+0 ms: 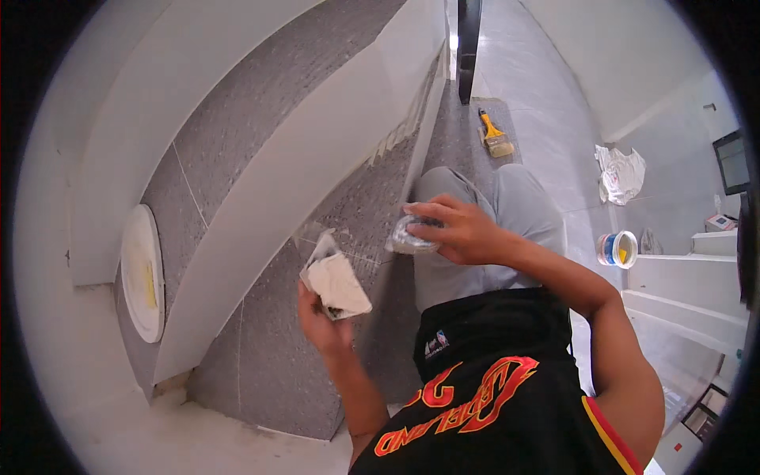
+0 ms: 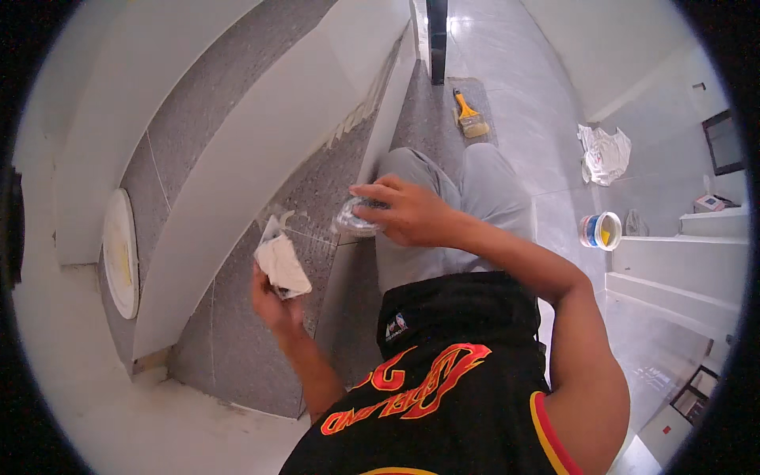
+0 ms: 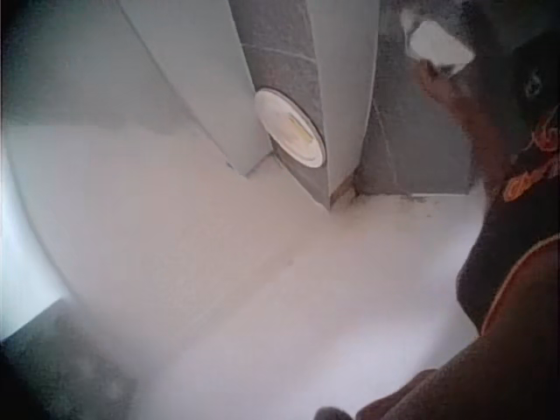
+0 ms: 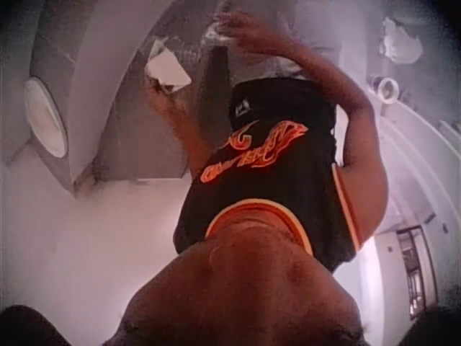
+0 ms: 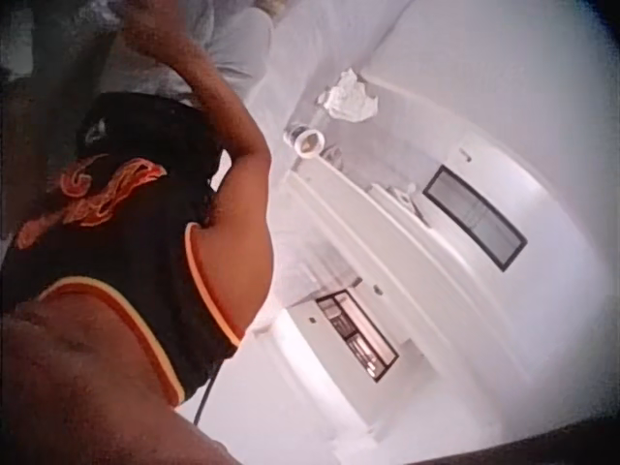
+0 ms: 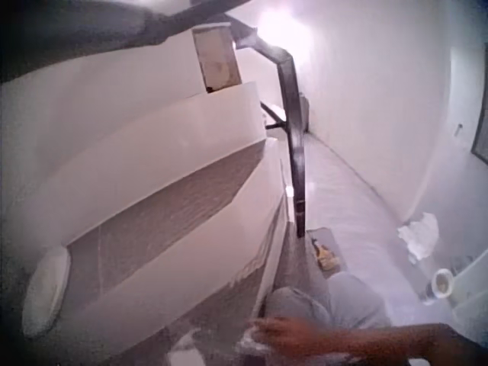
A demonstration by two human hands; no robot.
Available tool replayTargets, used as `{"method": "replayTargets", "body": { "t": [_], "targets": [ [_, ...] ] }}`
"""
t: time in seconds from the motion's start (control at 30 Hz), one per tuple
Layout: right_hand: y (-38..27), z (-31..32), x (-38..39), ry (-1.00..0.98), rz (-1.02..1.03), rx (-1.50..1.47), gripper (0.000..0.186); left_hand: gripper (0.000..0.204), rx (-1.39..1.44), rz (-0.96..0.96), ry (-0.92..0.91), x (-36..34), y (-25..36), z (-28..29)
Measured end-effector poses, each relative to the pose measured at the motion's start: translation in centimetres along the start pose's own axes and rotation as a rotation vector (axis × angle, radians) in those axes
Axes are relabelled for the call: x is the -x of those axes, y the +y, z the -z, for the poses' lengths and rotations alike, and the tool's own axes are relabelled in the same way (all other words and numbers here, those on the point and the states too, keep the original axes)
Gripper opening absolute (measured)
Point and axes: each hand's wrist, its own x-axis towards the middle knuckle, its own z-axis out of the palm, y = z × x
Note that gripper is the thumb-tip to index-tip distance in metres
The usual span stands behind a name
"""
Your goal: The person is applying white plaster to the edge and seams of grey stairs using a handheld putty knife.
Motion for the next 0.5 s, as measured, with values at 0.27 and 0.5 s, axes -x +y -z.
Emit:
{"method": "replayTargets", "body": {
  "t": [0.27,0.5],
  "targets": [
    [-0.9,4.9,1.7,0.241,-0.243,-0.101,0.043,0.04,-0.185,0.07,-0.298,-3.3,-1.2,-3.0],
    [-1.9,7.0,-0.9,0.197,-0.169,-0.138,0.044,0.032,-0.279,0.138,-0.312,-3.1,-0.1,-6.3]
  ]
}}
